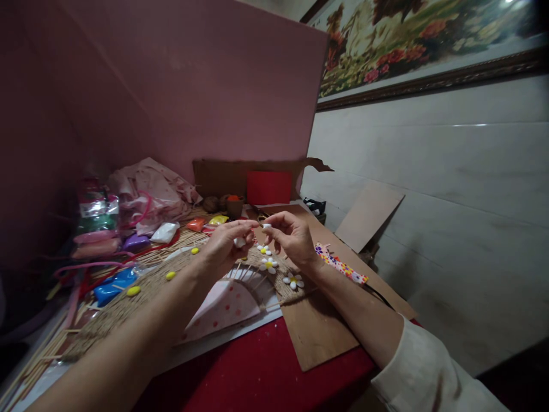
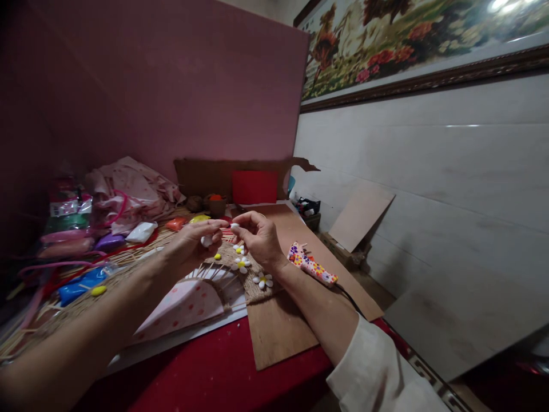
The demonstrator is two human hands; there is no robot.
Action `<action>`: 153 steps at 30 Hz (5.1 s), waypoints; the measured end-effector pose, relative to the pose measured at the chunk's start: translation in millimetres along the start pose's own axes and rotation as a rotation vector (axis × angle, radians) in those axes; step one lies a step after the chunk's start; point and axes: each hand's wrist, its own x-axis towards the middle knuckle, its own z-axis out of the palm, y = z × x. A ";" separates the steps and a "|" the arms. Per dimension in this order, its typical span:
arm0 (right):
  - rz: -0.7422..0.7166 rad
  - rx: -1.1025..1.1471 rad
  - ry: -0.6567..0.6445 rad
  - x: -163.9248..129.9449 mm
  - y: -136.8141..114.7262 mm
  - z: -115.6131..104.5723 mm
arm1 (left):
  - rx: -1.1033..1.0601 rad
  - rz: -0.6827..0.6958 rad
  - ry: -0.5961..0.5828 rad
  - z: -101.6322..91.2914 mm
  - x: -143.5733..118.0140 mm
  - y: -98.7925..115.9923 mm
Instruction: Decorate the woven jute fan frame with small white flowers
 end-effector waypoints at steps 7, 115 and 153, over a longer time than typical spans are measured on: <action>-0.273 -0.275 -0.028 -0.7 -1.1 -2.6 | 0.081 -0.031 -0.016 8.4 -3.9 -1.8; -0.332 -0.396 -0.007 -2.7 -6.0 -2.4 | 0.071 -0.036 -0.044 -2.0 0.7 -7.2; -0.334 -0.425 0.005 -2.8 -3.5 -3.6 | 0.089 -0.024 -0.014 -0.1 0.8 -5.7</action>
